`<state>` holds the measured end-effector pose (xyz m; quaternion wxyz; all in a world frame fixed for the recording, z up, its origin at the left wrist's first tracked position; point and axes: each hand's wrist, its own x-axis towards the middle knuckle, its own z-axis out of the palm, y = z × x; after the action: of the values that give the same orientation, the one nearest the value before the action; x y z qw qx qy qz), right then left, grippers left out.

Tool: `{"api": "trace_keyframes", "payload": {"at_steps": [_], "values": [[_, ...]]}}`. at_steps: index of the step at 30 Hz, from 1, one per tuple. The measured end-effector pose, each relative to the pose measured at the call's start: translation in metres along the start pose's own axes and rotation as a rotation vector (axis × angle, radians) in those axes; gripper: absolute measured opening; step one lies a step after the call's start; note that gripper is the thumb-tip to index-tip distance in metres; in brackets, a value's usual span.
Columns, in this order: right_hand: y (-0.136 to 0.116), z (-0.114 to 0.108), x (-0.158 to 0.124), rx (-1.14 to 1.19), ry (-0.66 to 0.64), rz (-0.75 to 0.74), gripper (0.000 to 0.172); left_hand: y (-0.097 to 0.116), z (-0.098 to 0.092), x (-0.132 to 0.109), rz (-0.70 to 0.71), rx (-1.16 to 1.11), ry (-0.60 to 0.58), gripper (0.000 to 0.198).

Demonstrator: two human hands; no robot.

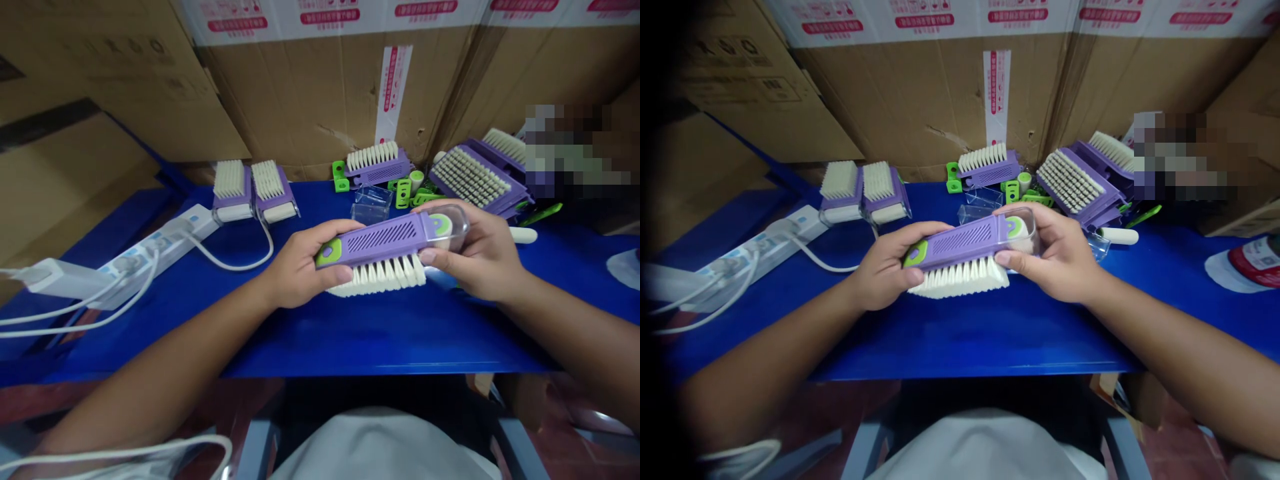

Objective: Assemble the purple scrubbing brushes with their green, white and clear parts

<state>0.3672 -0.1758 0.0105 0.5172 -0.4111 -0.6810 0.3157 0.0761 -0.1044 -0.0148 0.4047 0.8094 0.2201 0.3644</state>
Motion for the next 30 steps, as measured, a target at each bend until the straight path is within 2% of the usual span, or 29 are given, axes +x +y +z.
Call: {"api": "trace_keyframes", "payload": {"at_steps": [2, 4, 6, 7, 11, 14, 19, 23, 30], "values": [[0.003, 0.000, 0.001, 0.018, 0.076, 0.025, 0.045, -0.006, -0.001, 0.001, -0.027, 0.038, 0.015, 0.086], [0.006, 0.000, 0.003, 0.048, 0.139, 0.044, 0.046, -0.010, 0.000, 0.001, -0.015, 0.019, 0.042, 0.105], [0.009, 0.000, 0.005, 0.110, 0.170, 0.081, 0.045, -0.012, 0.002, 0.001, 0.017, 0.062, 0.056, 0.125], [0.011, 0.001, 0.006, 0.150, 0.169, 0.102, 0.045, -0.012, 0.003, 0.001, 0.029, 0.113, 0.060, 0.129], [0.017, 0.001, 0.007, 0.267, 0.065, 0.166, 0.044, -0.011, 0.005, 0.000, 0.022, 0.263, 0.058, 0.106], [0.020, 0.001, 0.007, 0.292, 0.012, 0.191, 0.045, -0.012, 0.004, -0.001, 0.009, 0.270, 0.046, 0.100], [0.018, 0.003, 0.007, 0.390, 0.007, 0.275, 0.044, -0.010, 0.003, 0.000, -0.013, 0.273, 0.058, 0.100], [0.012, 0.004, 0.008, 0.457, 0.008, 0.361, 0.045, -0.006, 0.001, 0.002, 0.004, 0.312, 0.095, 0.090], [0.009, 0.003, 0.011, 0.411, 0.069, 0.349, 0.047, -0.005, -0.001, 0.004, 0.057, 0.333, 0.166, 0.085]]}}
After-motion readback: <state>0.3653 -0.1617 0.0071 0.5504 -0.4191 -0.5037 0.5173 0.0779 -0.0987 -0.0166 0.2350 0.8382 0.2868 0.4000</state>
